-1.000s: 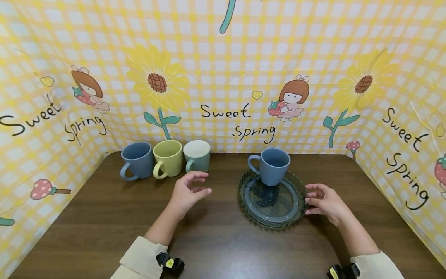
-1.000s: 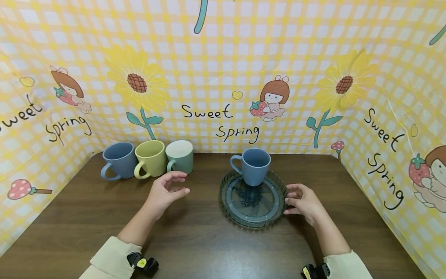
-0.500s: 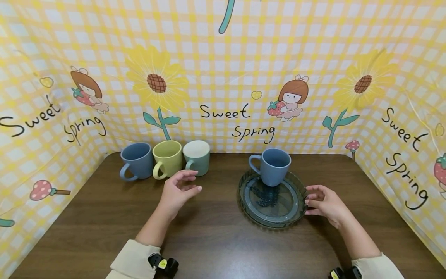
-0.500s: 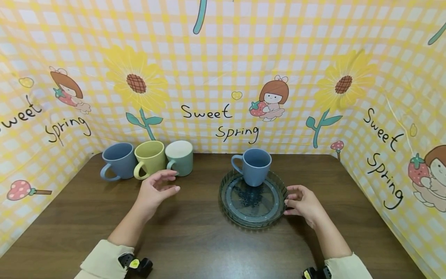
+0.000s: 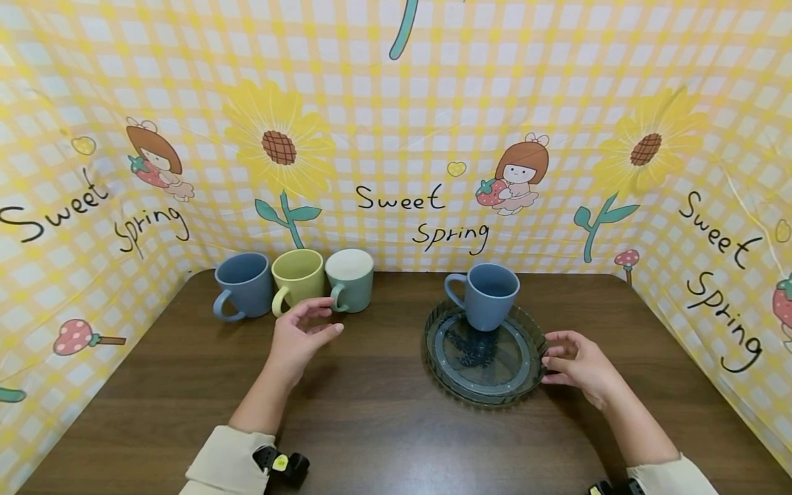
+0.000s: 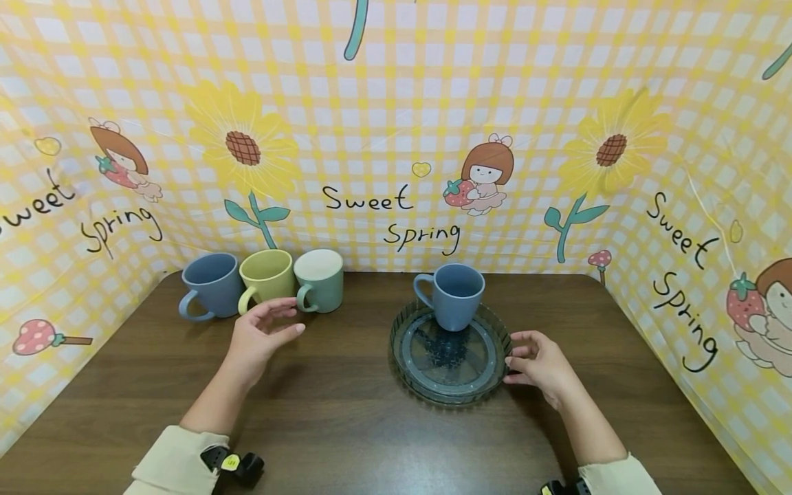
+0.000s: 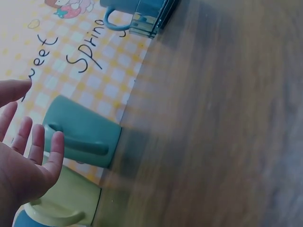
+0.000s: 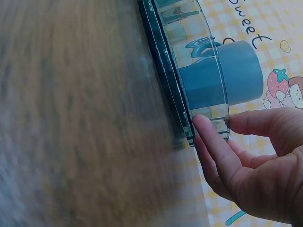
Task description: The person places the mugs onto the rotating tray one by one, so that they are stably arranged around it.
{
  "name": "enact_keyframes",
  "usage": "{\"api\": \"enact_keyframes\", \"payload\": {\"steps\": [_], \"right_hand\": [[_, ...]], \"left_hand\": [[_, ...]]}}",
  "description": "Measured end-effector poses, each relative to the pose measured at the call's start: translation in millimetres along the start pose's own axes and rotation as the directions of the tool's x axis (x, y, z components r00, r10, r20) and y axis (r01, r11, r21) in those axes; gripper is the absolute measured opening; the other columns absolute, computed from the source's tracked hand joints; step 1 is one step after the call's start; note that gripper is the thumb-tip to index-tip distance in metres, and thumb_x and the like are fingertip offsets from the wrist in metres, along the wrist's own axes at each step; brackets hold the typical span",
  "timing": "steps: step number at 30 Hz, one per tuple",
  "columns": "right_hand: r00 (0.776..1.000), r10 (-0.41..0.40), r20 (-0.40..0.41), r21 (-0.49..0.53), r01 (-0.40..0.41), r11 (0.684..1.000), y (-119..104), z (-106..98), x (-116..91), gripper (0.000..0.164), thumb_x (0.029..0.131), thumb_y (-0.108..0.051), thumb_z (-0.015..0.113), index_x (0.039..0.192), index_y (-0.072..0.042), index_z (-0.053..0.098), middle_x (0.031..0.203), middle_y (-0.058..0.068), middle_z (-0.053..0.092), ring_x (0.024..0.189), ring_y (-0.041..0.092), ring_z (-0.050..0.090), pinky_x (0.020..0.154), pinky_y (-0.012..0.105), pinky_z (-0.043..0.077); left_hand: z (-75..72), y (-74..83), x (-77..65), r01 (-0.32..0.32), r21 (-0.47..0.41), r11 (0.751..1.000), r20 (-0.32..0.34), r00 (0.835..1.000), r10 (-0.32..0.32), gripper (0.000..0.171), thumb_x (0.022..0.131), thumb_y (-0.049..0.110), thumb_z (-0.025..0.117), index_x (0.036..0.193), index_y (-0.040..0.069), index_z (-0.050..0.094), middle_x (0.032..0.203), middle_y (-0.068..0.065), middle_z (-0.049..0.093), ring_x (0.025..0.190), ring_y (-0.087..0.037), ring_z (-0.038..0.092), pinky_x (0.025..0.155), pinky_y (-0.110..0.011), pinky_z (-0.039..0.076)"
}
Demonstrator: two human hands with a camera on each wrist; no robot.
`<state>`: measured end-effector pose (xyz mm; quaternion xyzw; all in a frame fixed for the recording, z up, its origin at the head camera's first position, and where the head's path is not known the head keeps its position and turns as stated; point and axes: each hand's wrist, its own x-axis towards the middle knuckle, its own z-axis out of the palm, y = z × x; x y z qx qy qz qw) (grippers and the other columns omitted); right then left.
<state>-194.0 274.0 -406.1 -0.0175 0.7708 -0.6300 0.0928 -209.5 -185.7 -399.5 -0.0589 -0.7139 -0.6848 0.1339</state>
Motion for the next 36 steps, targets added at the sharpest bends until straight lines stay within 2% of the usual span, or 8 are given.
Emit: {"api": "enact_keyframes", "payload": {"steps": [5,11,24,27,30,36], "right_hand": [[1.0,0.001,-0.004,0.001,-0.001,1.0,1.1,0.7,-0.2,0.052,0.091,0.01,0.056,0.135,0.015,0.03,0.102,0.019,0.048,0.082,0.023,0.059,0.074,0.041,0.06],[1.0,0.001,-0.007,0.003,-0.001,1.0,0.6,1.4,-1.4,0.052,0.091,0.009,0.056,0.135,0.015,0.029,0.101,0.018,0.049,0.081,0.021,0.062,0.074,0.041,0.06],[1.0,-0.007,-0.009,0.013,0.007,1.0,0.6,1.4,-2.4,0.052,0.09,0.01,0.057,0.134,0.015,0.03,0.102,0.019,0.049,0.082,0.021,0.061,0.074,0.041,0.06],[1.0,-0.01,-0.007,0.013,0.01,1.0,0.9,1.0,-2.2,0.052,0.091,0.01,0.057,0.134,0.015,0.03,0.101,0.018,0.049,0.083,0.021,0.061,0.074,0.041,0.06],[1.0,-0.011,-0.006,0.016,0.011,1.0,1.3,0.8,-1.9,0.052,0.091,0.01,0.057,0.134,0.015,0.03,0.101,0.018,0.049,0.083,0.021,0.061,0.074,0.041,0.06],[1.0,-0.012,-0.006,0.019,0.013,1.0,1.1,1.0,-2.1,0.052,0.09,0.01,0.057,0.134,0.015,0.03,0.101,0.018,0.049,0.083,0.022,0.061,0.074,0.042,0.06]], "left_hand": [[-4.7,-4.4,3.4,0.016,0.012,1.0,-0.023,1.0,-0.016,0.045,0.079,-0.005,0.077,0.121,-0.008,0.061,0.121,-0.024,0.059,0.108,-0.027,0.056,0.084,-0.024,0.054],[-9.5,-10.0,9.3,0.054,0.031,0.998,-0.039,0.998,-0.053,0.047,0.08,-0.002,0.078,0.123,-0.007,0.061,0.122,-0.026,0.06,0.113,-0.033,0.057,0.082,-0.02,0.054],[-16.1,-23.1,28.0,0.119,0.071,0.99,-0.023,0.993,-0.117,0.047,0.079,0.0,0.08,0.123,-0.003,0.063,0.121,-0.017,0.064,0.112,-0.034,0.06,0.08,-0.02,0.054],[-16.3,-23.7,33.4,0.129,0.087,0.988,-0.013,0.992,-0.128,0.046,0.079,0.001,0.08,0.121,-0.004,0.064,0.116,-0.012,0.067,0.108,-0.031,0.063,0.08,-0.02,0.054],[-16.0,-23.1,38.9,0.137,0.102,0.985,-0.003,0.99,-0.138,0.043,0.079,0.002,0.08,0.119,-0.004,0.065,0.11,-0.009,0.069,0.101,-0.022,0.065,0.08,-0.02,0.055],[-17.4,-22.7,49.0,0.165,0.113,0.98,0.039,0.985,-0.17,0.042,0.08,0.001,0.078,0.118,-0.007,0.062,0.104,-0.008,0.068,0.091,-0.009,0.065,0.079,-0.019,0.054]]}}
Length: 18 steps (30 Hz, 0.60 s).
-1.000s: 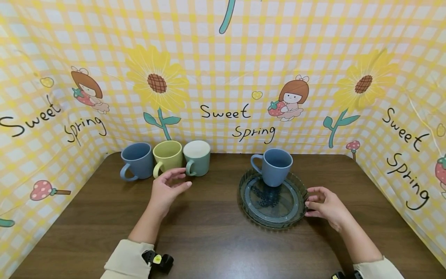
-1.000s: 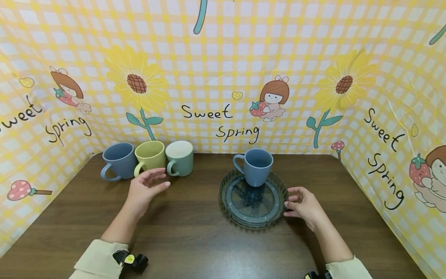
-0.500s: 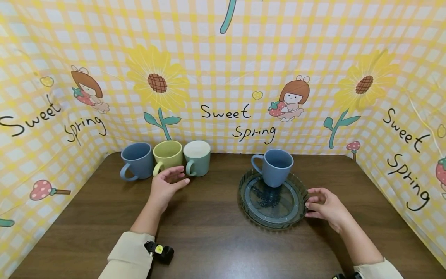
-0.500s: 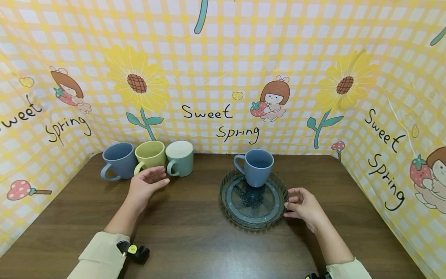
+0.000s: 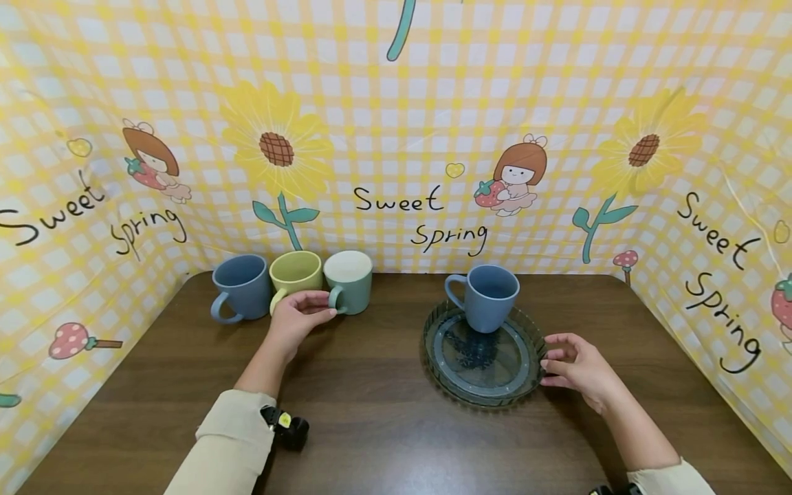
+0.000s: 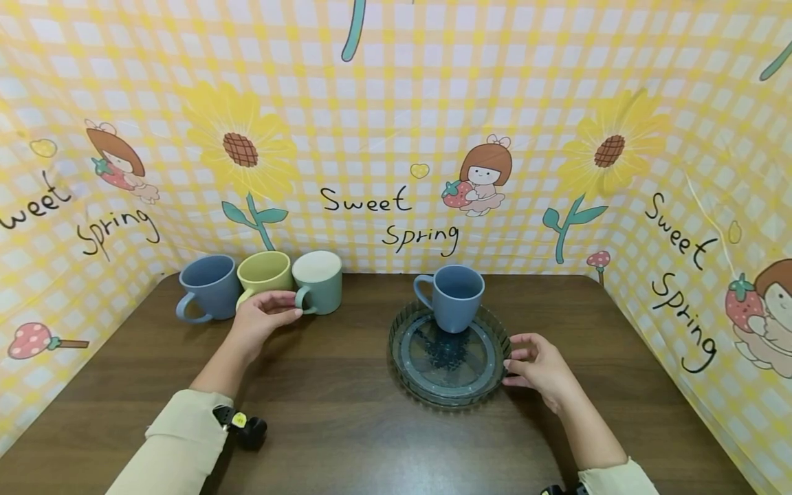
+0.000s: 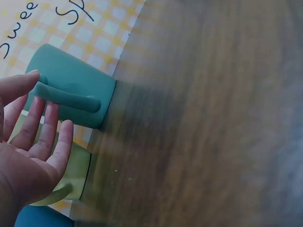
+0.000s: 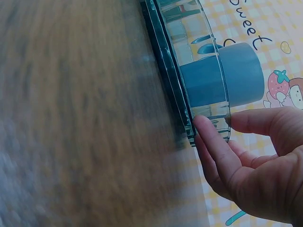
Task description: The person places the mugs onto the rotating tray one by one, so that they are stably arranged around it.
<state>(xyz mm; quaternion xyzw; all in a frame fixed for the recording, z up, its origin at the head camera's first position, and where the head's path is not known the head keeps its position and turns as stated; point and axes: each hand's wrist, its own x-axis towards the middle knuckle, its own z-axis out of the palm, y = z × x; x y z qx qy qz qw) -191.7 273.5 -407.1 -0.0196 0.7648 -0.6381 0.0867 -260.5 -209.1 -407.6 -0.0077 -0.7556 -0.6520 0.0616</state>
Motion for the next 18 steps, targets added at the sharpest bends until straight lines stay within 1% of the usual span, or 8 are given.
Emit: {"api": "enact_keyframes", "payload": {"steps": [6,9,12,15,18], "right_hand": [[1.0,0.003,0.001,-0.002,-0.003,1.0,-0.7,-0.2,-0.6,0.052,0.09,0.01,0.058,0.134,0.015,0.03,0.101,0.018,0.048,0.082,0.022,0.061,0.075,0.042,0.06],[1.0,0.006,0.001,0.001,-0.006,1.0,-0.6,-0.5,-0.6,0.053,0.09,0.01,0.058,0.134,0.015,0.03,0.101,0.018,0.048,0.083,0.022,0.061,0.075,0.042,0.06],[1.0,0.007,0.003,0.004,-0.007,1.0,-0.5,-0.8,-0.3,0.053,0.09,0.01,0.058,0.134,0.015,0.03,0.101,0.018,0.048,0.083,0.022,0.062,0.075,0.042,0.06],[1.0,0.007,0.003,0.006,-0.007,1.0,-0.4,-0.9,0.1,0.053,0.09,0.01,0.058,0.134,0.015,0.03,0.101,0.018,0.048,0.081,0.024,0.063,0.075,0.042,0.06],[1.0,0.007,0.004,0.007,-0.007,1.0,-0.6,-0.9,0.3,0.053,0.09,0.01,0.058,0.134,0.015,0.03,0.101,0.018,0.048,0.081,0.025,0.063,0.075,0.042,0.06]], "left_hand": [[-1.7,2.2,7.4,0.05,0.036,0.998,0.077,0.996,-0.053,0.044,0.082,0.006,0.078,0.119,-0.009,0.06,0.103,-0.006,0.067,0.089,-0.007,0.063,0.077,-0.019,0.054],[-0.9,5.0,10.1,0.058,0.045,0.997,0.113,0.992,-0.063,0.042,0.083,0.008,0.077,0.118,-0.009,0.06,0.101,-0.005,0.067,0.087,-0.007,0.063,0.076,-0.021,0.055],[-0.4,7.7,12.5,0.051,0.06,0.997,0.144,0.988,-0.059,0.04,0.085,0.009,0.076,0.117,-0.011,0.06,0.097,-0.003,0.068,0.085,-0.007,0.063,0.076,-0.024,0.056],[-1.0,9.2,14.4,0.056,0.078,0.995,0.158,0.985,-0.067,0.038,0.087,0.01,0.074,0.115,-0.011,0.06,0.092,0.0,0.068,0.082,-0.007,0.063,0.076,-0.026,0.056],[-2.0,9.8,15.5,0.07,0.096,0.993,0.167,0.982,-0.085,0.037,0.089,0.012,0.073,0.115,-0.01,0.061,0.092,0.002,0.067,0.084,-0.006,0.062,0.08,-0.03,0.056]]}}
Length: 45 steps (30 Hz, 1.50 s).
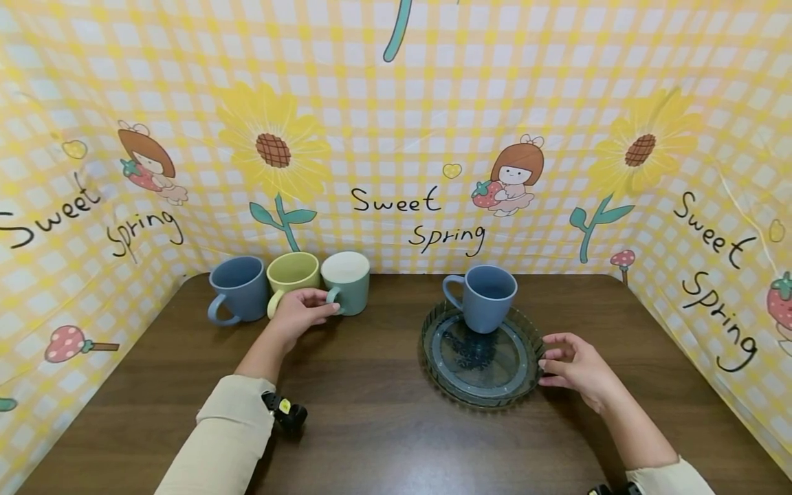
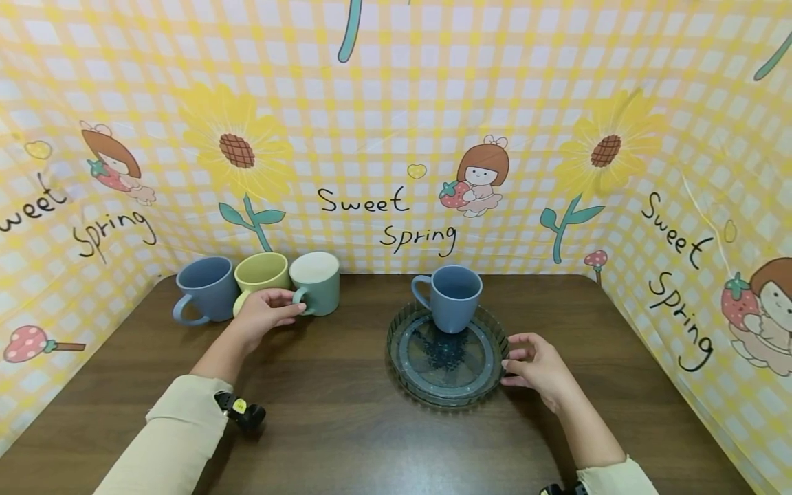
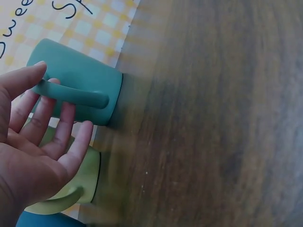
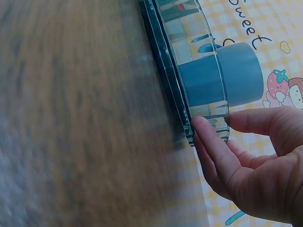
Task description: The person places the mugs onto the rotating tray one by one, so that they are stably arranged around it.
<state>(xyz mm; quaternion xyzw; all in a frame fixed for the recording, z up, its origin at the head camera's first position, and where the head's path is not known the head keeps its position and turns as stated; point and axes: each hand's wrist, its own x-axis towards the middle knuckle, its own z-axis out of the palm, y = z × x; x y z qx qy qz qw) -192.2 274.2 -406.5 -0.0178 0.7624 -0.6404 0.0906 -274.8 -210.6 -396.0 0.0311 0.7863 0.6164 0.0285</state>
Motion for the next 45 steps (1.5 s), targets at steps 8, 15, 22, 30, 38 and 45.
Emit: {"api": "enact_keyframes", "payload": {"steps": [8,15,22,30,38,45], "right_hand": [[1.0,0.003,-0.001,0.001,-0.003,1.0,0.0,0.6,-0.1,0.053,0.089,0.01,0.058,0.134,0.015,0.03,0.101,0.019,0.047,0.081,0.025,0.061,0.075,0.042,0.06],[1.0,0.0,-0.001,0.006,0.0,1.0,0.7,0.7,-0.1,0.053,0.089,0.01,0.058,0.134,0.015,0.03,0.101,0.018,0.047,0.081,0.026,0.061,0.075,0.042,0.06],[1.0,0.008,0.002,-0.001,-0.008,1.0,-0.4,1.2,-1.9,0.053,0.09,0.009,0.059,0.134,0.014,0.03,0.102,0.019,0.046,0.084,0.025,0.059,0.076,0.042,0.06],[1.0,0.001,0.007,0.001,-0.001,1.0,-0.2,0.9,-2.3,0.053,0.09,0.009,0.059,0.134,0.014,0.03,0.102,0.018,0.046,0.086,0.024,0.058,0.076,0.042,0.06],[1.0,-0.006,0.006,-0.006,0.006,1.0,-0.3,0.1,-2.1,0.052,0.09,0.009,0.059,0.133,0.015,0.029,0.101,0.017,0.045,0.085,0.023,0.058,0.076,0.043,0.06],[1.0,0.0,0.007,-0.007,0.001,1.0,1.1,0.8,-1.9,0.052,0.09,0.01,0.059,0.133,0.014,0.029,0.101,0.017,0.045,0.085,0.022,0.058,0.076,0.042,0.06]], "left_hand": [[-2.9,1.1,0.7,0.05,0.048,0.998,-0.001,0.999,-0.05,0.039,0.09,0.021,0.073,0.117,-0.006,0.063,0.101,-0.001,0.068,0.089,-0.007,0.06,0.088,-0.041,0.055],[-0.9,19.8,-10.1,0.065,0.064,0.996,0.019,0.998,-0.067,0.033,0.092,0.015,0.069,0.115,-0.008,0.063,0.102,-0.005,0.067,0.089,-0.009,0.06,0.088,-0.043,0.055],[-3.1,2.8,-1.2,0.028,0.122,0.992,0.013,0.999,-0.03,0.034,0.092,0.022,0.07,0.113,-0.004,0.063,0.1,-0.003,0.068,0.088,-0.011,0.059,0.077,-0.033,0.055],[-1.8,0.3,-4.3,0.018,0.097,0.995,0.025,0.999,-0.021,0.033,0.094,0.024,0.068,0.113,-0.001,0.062,0.104,-0.01,0.069,0.089,-0.015,0.065,0.083,-0.041,0.053],[9.1,-1.9,-5.8,-0.001,-0.062,0.998,0.025,1.0,0.003,0.031,0.098,0.014,0.06,0.119,-0.009,0.056,0.111,-0.019,0.069,0.085,-0.012,0.069,0.088,-0.037,0.054],[18.3,-9.6,-6.3,-0.034,-0.178,0.983,-0.04,0.999,0.027,0.029,0.095,0.005,0.062,0.117,-0.013,0.055,0.095,-0.009,0.068,0.079,-0.014,0.07,0.083,-0.026,0.056]]}}
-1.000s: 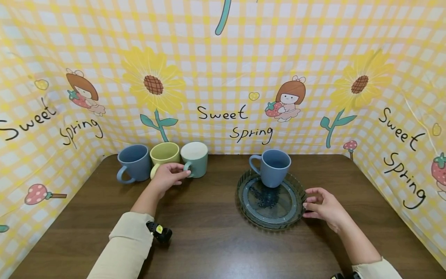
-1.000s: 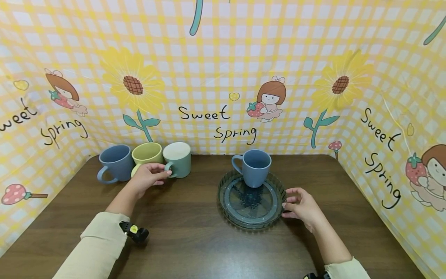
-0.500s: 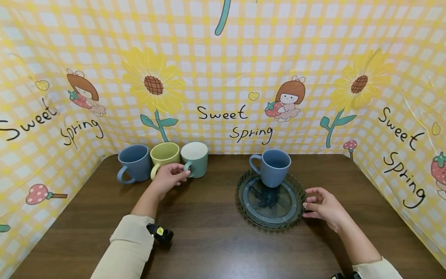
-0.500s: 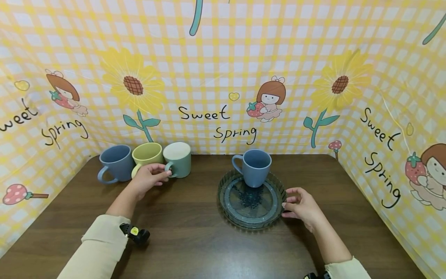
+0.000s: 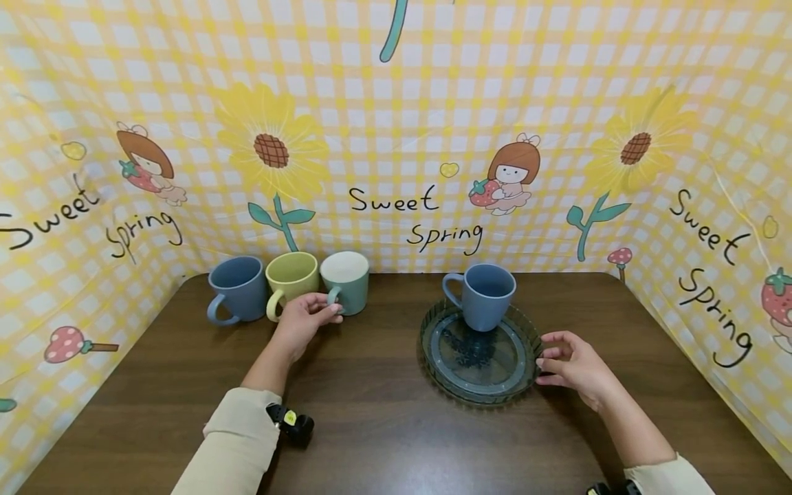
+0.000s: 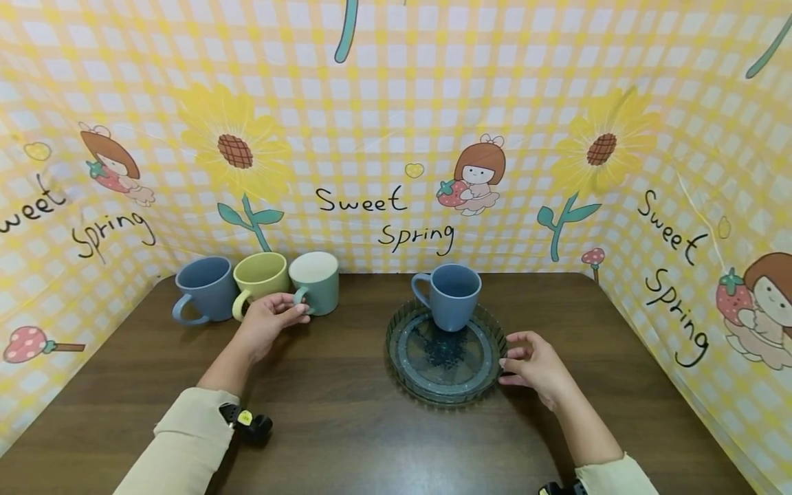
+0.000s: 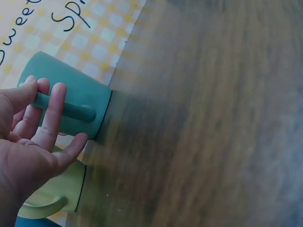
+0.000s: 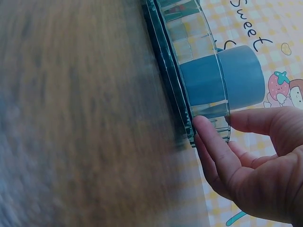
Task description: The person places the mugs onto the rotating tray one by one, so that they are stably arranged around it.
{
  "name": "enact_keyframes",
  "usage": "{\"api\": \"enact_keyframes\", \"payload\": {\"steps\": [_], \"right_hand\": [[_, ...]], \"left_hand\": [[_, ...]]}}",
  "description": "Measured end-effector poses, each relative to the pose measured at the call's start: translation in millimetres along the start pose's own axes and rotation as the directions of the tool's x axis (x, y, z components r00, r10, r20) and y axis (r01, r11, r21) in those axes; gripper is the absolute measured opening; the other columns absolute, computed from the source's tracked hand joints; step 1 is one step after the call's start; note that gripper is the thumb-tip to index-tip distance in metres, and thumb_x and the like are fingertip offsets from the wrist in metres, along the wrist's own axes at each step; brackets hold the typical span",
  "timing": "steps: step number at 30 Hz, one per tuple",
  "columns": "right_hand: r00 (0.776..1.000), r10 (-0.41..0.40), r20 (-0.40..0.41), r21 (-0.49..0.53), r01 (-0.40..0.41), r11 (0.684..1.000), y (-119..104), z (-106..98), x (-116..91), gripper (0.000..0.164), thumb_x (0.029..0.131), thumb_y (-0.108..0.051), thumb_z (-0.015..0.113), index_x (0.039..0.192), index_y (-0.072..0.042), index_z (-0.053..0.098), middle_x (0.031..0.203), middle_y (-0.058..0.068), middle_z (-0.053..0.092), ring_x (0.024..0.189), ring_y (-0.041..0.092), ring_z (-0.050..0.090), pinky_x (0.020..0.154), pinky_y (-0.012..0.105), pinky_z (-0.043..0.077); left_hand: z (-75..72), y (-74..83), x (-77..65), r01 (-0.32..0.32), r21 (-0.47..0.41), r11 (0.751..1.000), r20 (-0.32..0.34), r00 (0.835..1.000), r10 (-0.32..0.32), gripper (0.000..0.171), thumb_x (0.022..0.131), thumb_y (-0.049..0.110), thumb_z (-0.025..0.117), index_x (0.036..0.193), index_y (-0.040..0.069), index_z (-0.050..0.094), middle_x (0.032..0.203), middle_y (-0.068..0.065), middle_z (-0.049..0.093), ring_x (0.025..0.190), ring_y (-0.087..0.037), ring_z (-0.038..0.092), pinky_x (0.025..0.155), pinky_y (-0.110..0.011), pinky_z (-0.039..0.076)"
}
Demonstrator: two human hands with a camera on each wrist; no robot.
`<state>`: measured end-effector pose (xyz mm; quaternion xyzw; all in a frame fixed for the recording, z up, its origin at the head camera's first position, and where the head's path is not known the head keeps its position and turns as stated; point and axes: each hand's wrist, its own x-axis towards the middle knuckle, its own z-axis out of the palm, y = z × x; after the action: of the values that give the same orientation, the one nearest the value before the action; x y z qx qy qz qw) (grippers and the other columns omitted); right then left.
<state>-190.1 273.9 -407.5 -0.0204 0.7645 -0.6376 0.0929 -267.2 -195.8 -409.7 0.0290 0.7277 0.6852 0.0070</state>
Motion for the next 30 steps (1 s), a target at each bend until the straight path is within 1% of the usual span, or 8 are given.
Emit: {"api": "enact_keyframes", "payload": {"steps": [4,8,12,17,23,30], "right_hand": [[1.0,0.003,0.0,-0.003,-0.003,1.0,0.0,1.2,0.8,0.053,0.09,0.009,0.059,0.133,0.014,0.029,0.102,0.017,0.045,0.087,0.023,0.058,0.077,0.042,0.06],[1.0,0.002,-0.003,-0.005,-0.002,1.0,-0.3,1.7,0.8,0.053,0.09,0.01,0.06,0.133,0.014,0.029,0.101,0.017,0.045,0.087,0.023,0.058,0.077,0.042,0.06],[1.0,0.0,-0.006,0.0,0.0,1.0,-0.3,1.5,0.4,0.053,0.09,0.01,0.06,0.133,0.014,0.029,0.101,0.017,0.046,0.086,0.023,0.058,0.076,0.042,0.06],[1.0,-0.001,-0.006,0.006,0.001,1.0,0.1,0.6,-0.3,0.053,0.09,0.009,0.06,0.133,0.014,0.029,0.1,0.016,0.046,0.084,0.024,0.06,0.076,0.042,0.06],[1.0,0.001,-0.006,0.004,-0.001,1.0,0.6,-0.5,-0.7,0.053,0.09,0.008,0.06,0.133,0.014,0.03,0.1,0.016,0.047,0.084,0.022,0.06,0.077,0.042,0.059],[1.0,0.011,0.005,0.003,-0.011,1.0,0.7,-1.4,-1.1,0.052,0.092,0.007,0.059,0.133,0.015,0.03,0.1,0.016,0.05,0.086,0.023,0.06,0.077,0.042,0.059]], "left_hand": [[0.2,-4.8,-0.3,-0.019,-0.043,0.999,0.001,1.0,0.019,0.025,0.094,0.001,0.062,0.113,-0.014,0.054,0.09,-0.003,0.065,0.079,-0.015,0.069,0.082,-0.029,0.057],[0.3,-7.6,-0.7,-0.013,-0.129,0.992,0.011,1.0,0.015,0.022,0.094,-0.004,0.059,0.112,-0.014,0.052,0.09,-0.005,0.062,0.081,-0.018,0.069,0.082,-0.032,0.058],[1.5,-6.0,-1.1,-0.024,-0.174,0.984,0.01,1.0,0.026,0.018,0.096,-0.004,0.057,0.111,-0.012,0.053,0.09,-0.006,0.061,0.084,-0.019,0.069,0.084,-0.034,0.057],[4.5,-0.5,-3.6,-0.038,-0.193,0.98,0.021,0.999,0.043,0.015,0.096,-0.003,0.058,0.109,-0.009,0.057,0.09,-0.005,0.063,0.087,-0.018,0.069,0.087,-0.033,0.056],[12.2,5.1,-7.9,-0.066,-0.202,0.977,0.04,0.996,0.075,0.018,0.095,0.0,0.06,0.109,-0.011,0.057,0.088,-0.004,0.065,0.085,-0.017,0.069,0.086,-0.032,0.056],[21.4,11.7,-13.4,-0.087,-0.226,0.97,0.046,0.994,0.099,0.01,0.095,-0.003,0.06,0.104,-0.006,0.059,0.087,-0.005,0.066,0.086,-0.018,0.07,0.086,-0.032,0.056]]}}
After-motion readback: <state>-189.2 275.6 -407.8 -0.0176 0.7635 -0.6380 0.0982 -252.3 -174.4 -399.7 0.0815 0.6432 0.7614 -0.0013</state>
